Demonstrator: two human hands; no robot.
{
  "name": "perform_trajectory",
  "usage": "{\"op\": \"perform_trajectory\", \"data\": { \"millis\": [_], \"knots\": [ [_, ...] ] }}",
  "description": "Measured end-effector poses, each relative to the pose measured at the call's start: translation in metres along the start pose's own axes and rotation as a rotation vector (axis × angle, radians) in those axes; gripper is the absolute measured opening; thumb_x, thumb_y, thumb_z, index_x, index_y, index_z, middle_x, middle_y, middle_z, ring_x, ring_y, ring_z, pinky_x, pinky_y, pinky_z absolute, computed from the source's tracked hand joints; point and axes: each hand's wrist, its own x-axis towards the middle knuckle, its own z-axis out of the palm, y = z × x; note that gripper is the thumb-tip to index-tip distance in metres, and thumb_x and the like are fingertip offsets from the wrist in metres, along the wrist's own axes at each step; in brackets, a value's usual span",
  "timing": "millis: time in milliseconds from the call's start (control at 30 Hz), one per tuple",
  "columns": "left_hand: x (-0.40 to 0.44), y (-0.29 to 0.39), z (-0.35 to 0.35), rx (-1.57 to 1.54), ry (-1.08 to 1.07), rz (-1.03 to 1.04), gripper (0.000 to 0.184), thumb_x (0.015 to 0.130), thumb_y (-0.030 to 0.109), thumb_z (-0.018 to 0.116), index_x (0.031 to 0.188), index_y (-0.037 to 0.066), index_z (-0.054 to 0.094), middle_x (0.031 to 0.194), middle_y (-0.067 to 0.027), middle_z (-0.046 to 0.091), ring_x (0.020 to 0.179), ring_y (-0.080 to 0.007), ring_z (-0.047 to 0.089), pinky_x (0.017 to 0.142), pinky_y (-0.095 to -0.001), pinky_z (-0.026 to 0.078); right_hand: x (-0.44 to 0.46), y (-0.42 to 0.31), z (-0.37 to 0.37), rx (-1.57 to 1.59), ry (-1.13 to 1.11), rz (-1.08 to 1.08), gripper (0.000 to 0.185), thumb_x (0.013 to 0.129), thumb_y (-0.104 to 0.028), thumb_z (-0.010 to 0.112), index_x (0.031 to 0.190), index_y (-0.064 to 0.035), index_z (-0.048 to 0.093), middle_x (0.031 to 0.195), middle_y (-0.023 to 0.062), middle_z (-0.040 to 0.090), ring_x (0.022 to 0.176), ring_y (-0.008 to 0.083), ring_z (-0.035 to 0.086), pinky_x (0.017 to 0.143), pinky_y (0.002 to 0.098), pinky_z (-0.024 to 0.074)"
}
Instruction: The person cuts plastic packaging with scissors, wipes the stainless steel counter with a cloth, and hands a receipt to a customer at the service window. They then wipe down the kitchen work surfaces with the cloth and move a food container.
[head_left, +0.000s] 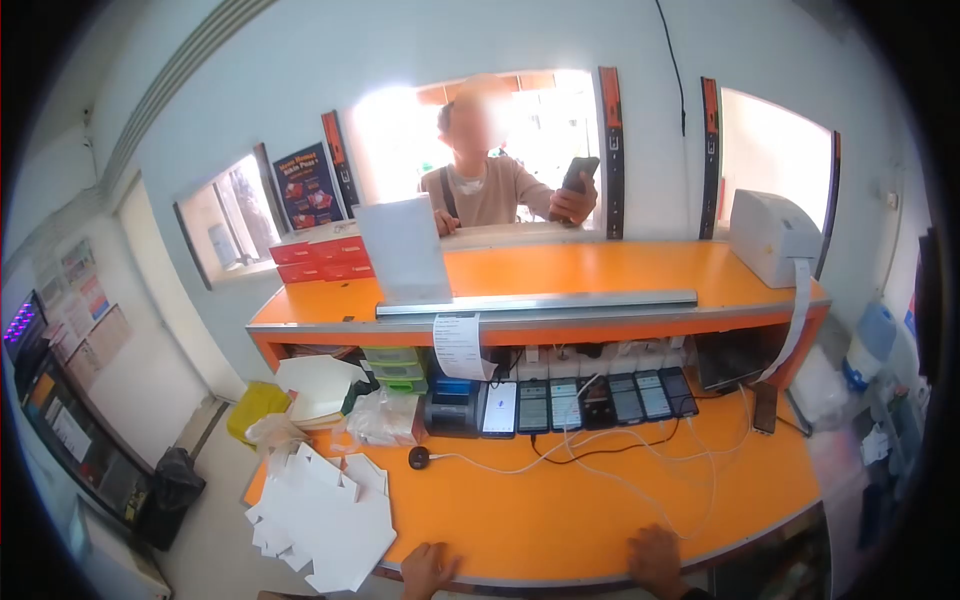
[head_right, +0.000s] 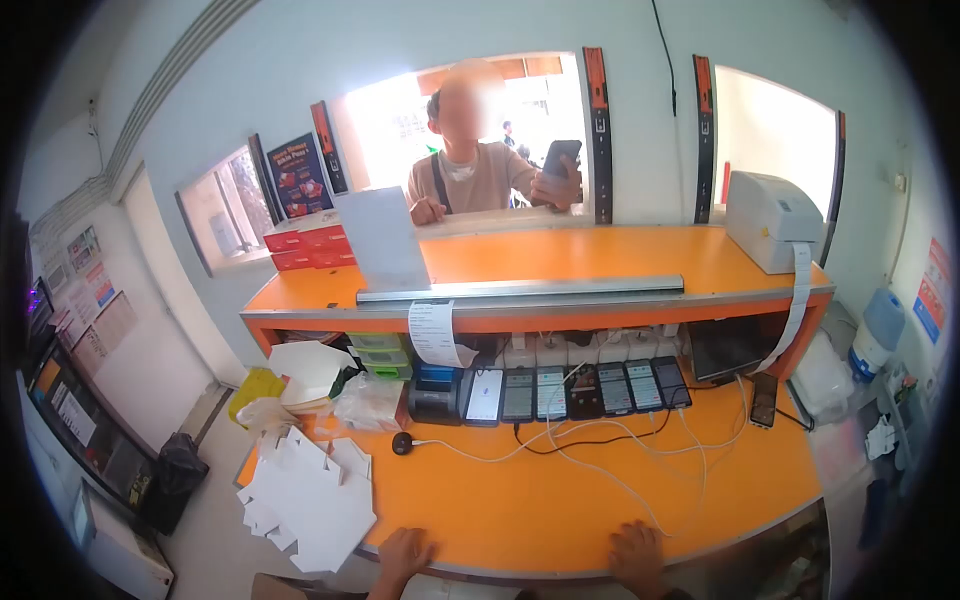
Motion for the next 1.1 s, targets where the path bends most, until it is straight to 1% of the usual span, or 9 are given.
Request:
{"op": "perform_trajectory", "data": {
  "millis": [100,167,400,533,633,733,800,1000,1100],
  "knots": [
    [0.002,-0.019,0.017,-0.028,0.038,0.127,0.02,0.077,0.027,0.066,0.087,0.011,0.067,0.068,-0.0076,0.06,0.058,-0.0248,0.058,0.053,-0.0363,0.048,0.002,0.0,-0.001,0.006,-0.004,0.045,0.038,0.074,-0.026,0.059,0.108,-0.0095,0.058,0.117,0.0165,0.052,0.117,0.0398,0.045,0.094,0.0549,0.0355],
    [-0.002,-0.024,0.024,-0.031,0.042,0.05,0.019,0.072,0.029,0.067,0.081,0.012,0.065,0.066,-0.0069,0.057,0.058,-0.0244,0.059,0.051,-0.0378,0.048,0.005,-0.009,-0.004,-0.046,-0.028,0.077,0.036,0.078,-0.025,0.056,0.109,-0.0071,0.057,0.119,0.019,0.05,0.118,0.0424,0.044,0.095,0.0565,0.0345],
    [0.016,-0.017,0.0,-0.175,0.07,0.021,0.007,0.073,0.018,0.064,0.074,0.012,0.061,0.063,-0.0067,0.053,0.055,-0.0248,0.056,0.048,-0.0367,0.045,0.005,-0.015,0.006,-0.068,-0.074,0.131,0.037,0.089,-0.029,0.048,0.114,-0.0025,0.054,0.124,0.0218,0.046,0.118,0.0449,0.042,0.097,0.0562,0.0325],
    [0.011,-0.023,0.008,-0.186,-0.025,0.024,0.009,0.073,0.017,0.065,0.07,0.012,0.058,0.062,-0.0066,0.052,0.053,-0.0251,0.055,0.047,-0.0374,0.045,0.025,-0.034,-0.004,-0.026,0.001,0.131,0.035,0.085,-0.026,0.056,0.111,-0.0031,0.056,0.12,0.0203,0.049,0.115,0.0424,0.045,0.096,0.0523,0.0343],
    [0.008,-0.027,0.006,-0.193,-0.071,0.003,0.008,0.073,0.02,0.065,0.074,0.012,0.062,0.065,-0.0079,0.056,0.056,-0.0271,0.057,0.051,-0.0395,0.047,0.084,-0.064,0.002,0.105,0.137,0.108,0.025,0.078,-0.014,0.064,0.102,-0.0047,0.061,0.112,0.0167,0.055,0.108,0.0382,0.051,0.091,0.047,0.0395],
    [0.013,-0.023,0.005,-0.237,-0.052,0.003,0.008,0.073,0.021,0.065,0.073,0.013,0.061,0.063,-0.0074,0.055,0.054,-0.0272,0.056,0.049,-0.0402,0.047,0.187,-0.101,-0.003,0.199,0.314,-0.06,0.022,0.072,-0.002,0.066,0.093,-0.0073,0.064,0.103,0.0137,0.059,0.098,0.0337,0.057,0.082,0.0416,0.0452],
    [0.015,-0.023,0.008,-0.214,-0.035,0.01,0.01,0.071,0.021,0.064,0.069,0.014,0.058,0.061,-0.007,0.053,0.052,-0.0274,0.055,0.046,-0.0406,0.046,0.255,-0.117,-0.015,0.301,0.338,-0.111,0.022,0.072,-0.002,0.065,0.094,-0.0072,0.064,0.102,0.0147,0.059,0.096,0.0329,0.058,0.08,0.041,0.0462],
    [0.01,-0.026,0.013,-0.169,-0.044,0.054,0.014,0.068,0.019,0.064,0.064,0.012,0.052,0.059,-0.0075,0.052,0.05,-0.0276,0.054,0.044,-0.0404,0.044,0.416,-0.133,-0.043,0.197,0.774,-0.263,0.023,0.075,0.003,0.062,0.096,-0.0065,0.063,0.097,0.0118,0.06,0.091,0.032,0.057,0.078,0.0402,0.0468],
    [0.012,-0.025,0.009,-0.122,-0.06,0.035,0.013,0.067,0.019,0.064,0.064,0.012,0.053,0.06,-0.007,0.052,0.05,-0.0267,0.054,0.045,-0.0394,0.044,0.425,-0.133,-0.035,0.248,0.72,-0.247,0.025,0.075,0.003,0.062,0.098,-0.0063,0.062,0.101,0.0124,0.059,0.094,0.0325,0.057,0.079,0.0403,0.0472]
  ]
}}
